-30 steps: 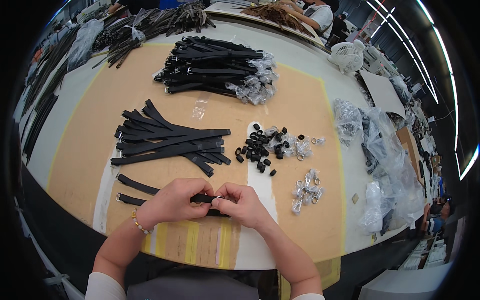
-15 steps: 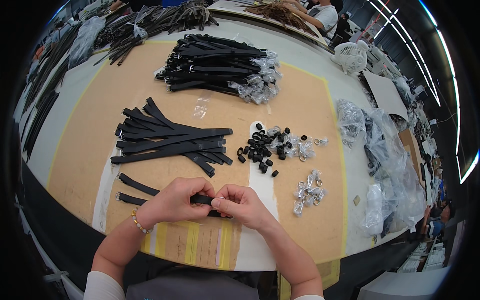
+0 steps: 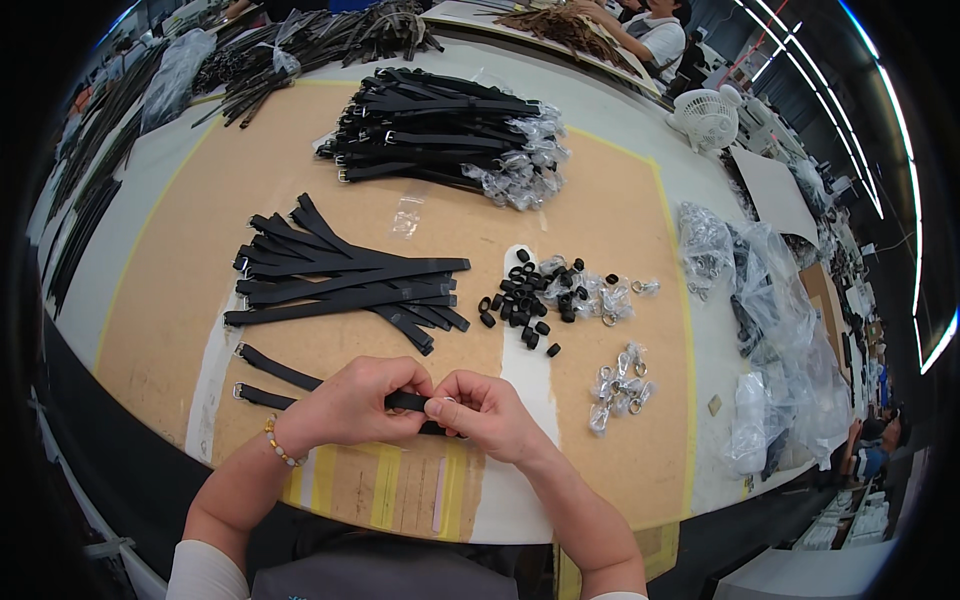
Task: The person assembles hardware buckles and plastic rings onto black leather straps by hand at a workshop table.
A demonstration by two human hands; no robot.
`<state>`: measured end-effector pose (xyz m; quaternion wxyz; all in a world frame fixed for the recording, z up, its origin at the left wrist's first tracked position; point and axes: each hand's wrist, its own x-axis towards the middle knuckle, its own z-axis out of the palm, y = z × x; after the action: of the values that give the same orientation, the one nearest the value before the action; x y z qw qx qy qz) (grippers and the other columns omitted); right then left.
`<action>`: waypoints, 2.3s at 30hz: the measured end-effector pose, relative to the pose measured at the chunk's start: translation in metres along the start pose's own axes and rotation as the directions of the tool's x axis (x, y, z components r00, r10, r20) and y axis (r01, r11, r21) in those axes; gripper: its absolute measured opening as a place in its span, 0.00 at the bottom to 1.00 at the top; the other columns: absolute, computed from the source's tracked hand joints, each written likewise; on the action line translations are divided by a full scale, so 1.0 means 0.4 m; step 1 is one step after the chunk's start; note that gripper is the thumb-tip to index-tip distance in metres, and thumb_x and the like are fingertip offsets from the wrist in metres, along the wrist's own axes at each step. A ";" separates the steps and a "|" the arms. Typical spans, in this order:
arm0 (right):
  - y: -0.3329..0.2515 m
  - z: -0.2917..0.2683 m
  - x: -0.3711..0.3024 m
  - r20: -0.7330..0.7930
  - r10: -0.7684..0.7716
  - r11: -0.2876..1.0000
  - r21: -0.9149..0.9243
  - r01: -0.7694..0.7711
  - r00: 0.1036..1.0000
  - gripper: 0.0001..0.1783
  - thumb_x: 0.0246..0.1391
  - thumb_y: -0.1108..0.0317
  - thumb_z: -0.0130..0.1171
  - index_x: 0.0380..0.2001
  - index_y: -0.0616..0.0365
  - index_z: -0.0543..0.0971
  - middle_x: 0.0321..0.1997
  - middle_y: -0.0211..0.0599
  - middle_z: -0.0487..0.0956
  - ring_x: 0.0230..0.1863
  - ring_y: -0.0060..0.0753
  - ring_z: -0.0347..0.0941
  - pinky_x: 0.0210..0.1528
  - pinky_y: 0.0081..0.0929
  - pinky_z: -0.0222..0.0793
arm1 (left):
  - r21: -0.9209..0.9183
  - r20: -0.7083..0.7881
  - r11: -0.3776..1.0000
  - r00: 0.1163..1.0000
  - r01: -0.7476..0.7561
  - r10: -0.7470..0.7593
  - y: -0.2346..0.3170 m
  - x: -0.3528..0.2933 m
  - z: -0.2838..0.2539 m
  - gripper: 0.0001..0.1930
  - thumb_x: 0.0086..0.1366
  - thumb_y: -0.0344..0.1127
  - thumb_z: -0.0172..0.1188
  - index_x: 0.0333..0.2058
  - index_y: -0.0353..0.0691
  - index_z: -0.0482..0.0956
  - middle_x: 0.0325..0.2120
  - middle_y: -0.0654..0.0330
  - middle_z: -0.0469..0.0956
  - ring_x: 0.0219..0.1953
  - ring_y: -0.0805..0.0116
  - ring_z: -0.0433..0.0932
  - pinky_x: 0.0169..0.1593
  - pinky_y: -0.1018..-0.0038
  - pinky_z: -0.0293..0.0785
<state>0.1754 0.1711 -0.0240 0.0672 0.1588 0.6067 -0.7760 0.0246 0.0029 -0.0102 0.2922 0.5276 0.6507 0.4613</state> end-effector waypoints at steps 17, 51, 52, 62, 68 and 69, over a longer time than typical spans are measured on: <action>0.016 0.045 0.008 -0.130 -0.205 0.968 -0.175 0.181 0.970 0.09 0.61 0.65 0.63 0.31 0.57 0.76 0.28 0.16 0.70 0.30 0.08 0.61 0.31 0.14 0.56 | -0.113 0.047 0.990 0.995 -0.083 0.088 -0.004 0.001 -0.006 0.16 0.53 0.25 0.62 0.43 0.37 0.74 0.20 0.60 0.74 0.22 0.69 0.75 0.29 0.73 0.70; -0.001 -0.098 0.102 -0.321 -0.713 0.547 -0.811 0.208 0.623 0.08 0.57 0.70 0.65 0.39 0.59 0.81 0.33 0.35 0.79 0.30 0.31 0.76 0.35 0.28 0.74 | 0.472 -0.440 0.881 0.855 -0.039 0.274 -0.103 0.097 -0.064 0.11 0.57 0.27 0.67 0.38 0.35 0.78 0.38 0.54 0.75 0.45 0.54 0.73 0.50 0.65 0.71; 0.013 -0.102 0.104 -0.272 -0.691 0.513 -0.837 0.189 0.670 0.09 0.57 0.71 0.65 0.40 0.59 0.80 0.33 0.36 0.79 0.30 0.32 0.76 0.36 0.28 0.74 | 0.479 -0.440 0.877 0.854 -0.041 0.279 -0.120 0.095 -0.070 0.11 0.57 0.27 0.67 0.38 0.35 0.78 0.38 0.54 0.75 0.45 0.54 0.73 0.50 0.65 0.71; 0.005 -0.079 0.066 -0.144 -0.071 0.867 0.481 0.132 0.987 0.07 0.66 0.68 0.59 0.44 0.56 0.77 0.40 0.31 0.82 0.37 0.16 0.79 0.42 0.14 0.79 | 0.509 -0.372 0.860 0.907 0.021 0.198 -0.162 0.079 -0.082 0.10 0.56 0.28 0.69 0.33 0.36 0.76 0.32 0.57 0.74 0.40 0.56 0.72 0.45 0.66 0.69; 0.008 -0.079 0.063 -0.083 -0.102 0.788 0.601 0.132 0.991 0.07 0.67 0.70 0.56 0.47 0.57 0.75 0.43 0.33 0.81 0.40 0.18 0.80 0.44 0.14 0.81 | 0.470 -0.333 0.881 0.935 0.055 0.120 -0.142 0.074 -0.084 0.10 0.55 0.28 0.70 0.33 0.37 0.76 0.30 0.57 0.74 0.38 0.57 0.72 0.45 0.65 0.69; 0.009 -0.079 0.064 -0.083 -0.107 0.768 0.626 0.136 0.991 0.08 0.67 0.70 0.55 0.47 0.57 0.75 0.44 0.34 0.81 0.41 0.18 0.80 0.44 0.15 0.81 | 0.454 -0.292 0.888 0.953 0.070 0.075 -0.139 0.074 -0.087 0.10 0.56 0.28 0.69 0.33 0.37 0.76 0.29 0.57 0.74 0.38 0.57 0.72 0.46 0.65 0.69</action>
<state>0.1577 0.2030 -0.0425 -0.0529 0.1489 0.3222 -0.9334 -0.0367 0.0201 -0.0435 0.0558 0.5058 0.7774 0.3698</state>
